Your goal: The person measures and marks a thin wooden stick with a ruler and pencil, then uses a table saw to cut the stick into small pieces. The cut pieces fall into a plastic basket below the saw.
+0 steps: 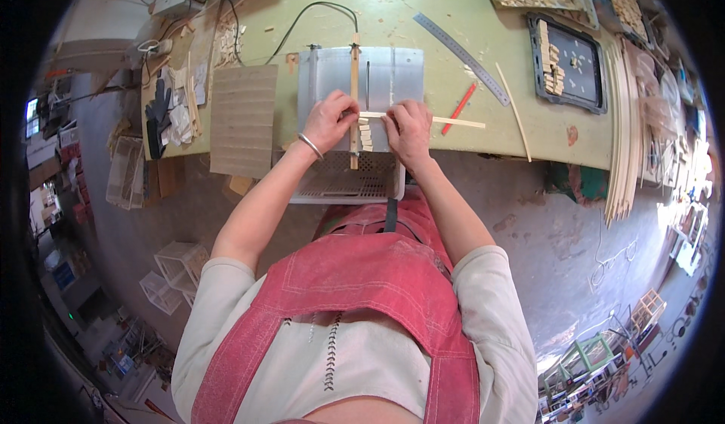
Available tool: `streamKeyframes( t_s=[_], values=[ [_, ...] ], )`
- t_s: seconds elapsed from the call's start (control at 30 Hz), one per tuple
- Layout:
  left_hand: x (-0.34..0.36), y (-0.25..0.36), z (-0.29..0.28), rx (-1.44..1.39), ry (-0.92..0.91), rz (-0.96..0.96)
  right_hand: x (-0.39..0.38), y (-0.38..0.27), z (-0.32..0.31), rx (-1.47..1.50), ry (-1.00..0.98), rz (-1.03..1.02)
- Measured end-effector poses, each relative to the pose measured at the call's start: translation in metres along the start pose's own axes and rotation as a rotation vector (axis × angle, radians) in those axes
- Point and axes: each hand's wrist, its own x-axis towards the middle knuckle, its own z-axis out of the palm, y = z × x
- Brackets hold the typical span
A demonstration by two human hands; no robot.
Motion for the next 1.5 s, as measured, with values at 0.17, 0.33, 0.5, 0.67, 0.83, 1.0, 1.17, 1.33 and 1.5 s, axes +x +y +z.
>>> streamKeyframes(
  t_s=[0.17,0.33,0.5,0.67,0.83,1.0,1.17,1.33,1.5],
  values=[
    [0.002,0.004,0.000,-0.037,0.014,-0.014,0.006,-0.001,0.000,0.016,-0.012,0.016],
    [0.006,-0.001,0.004,0.059,0.021,0.003,0.009,0.000,0.001,-0.003,-0.010,0.020],
    [0.015,-0.006,0.005,0.060,0.034,0.005,0.017,0.004,0.005,-0.005,0.013,0.009],
    [0.025,-0.008,0.004,0.044,0.028,-0.019,0.026,0.011,0.010,0.001,0.036,0.006],
    [0.019,-0.007,0.001,0.075,0.020,0.023,0.024,0.014,0.003,-0.027,0.018,-0.008],
    [-0.007,0.007,-0.006,-0.053,-0.059,-0.046,0.004,-0.001,0.002,0.005,-0.001,-0.022],
    [-0.007,0.006,0.004,-0.059,0.012,-0.073,0.002,-0.010,0.013,0.041,-0.027,-0.007],
    [-0.004,0.004,0.006,0.027,0.011,-0.036,-0.004,0.001,-0.003,-0.002,0.012,0.033],
    [-0.001,0.001,0.006,0.011,0.007,-0.042,0.000,0.003,0.000,-0.007,0.013,0.010]
  ],
)
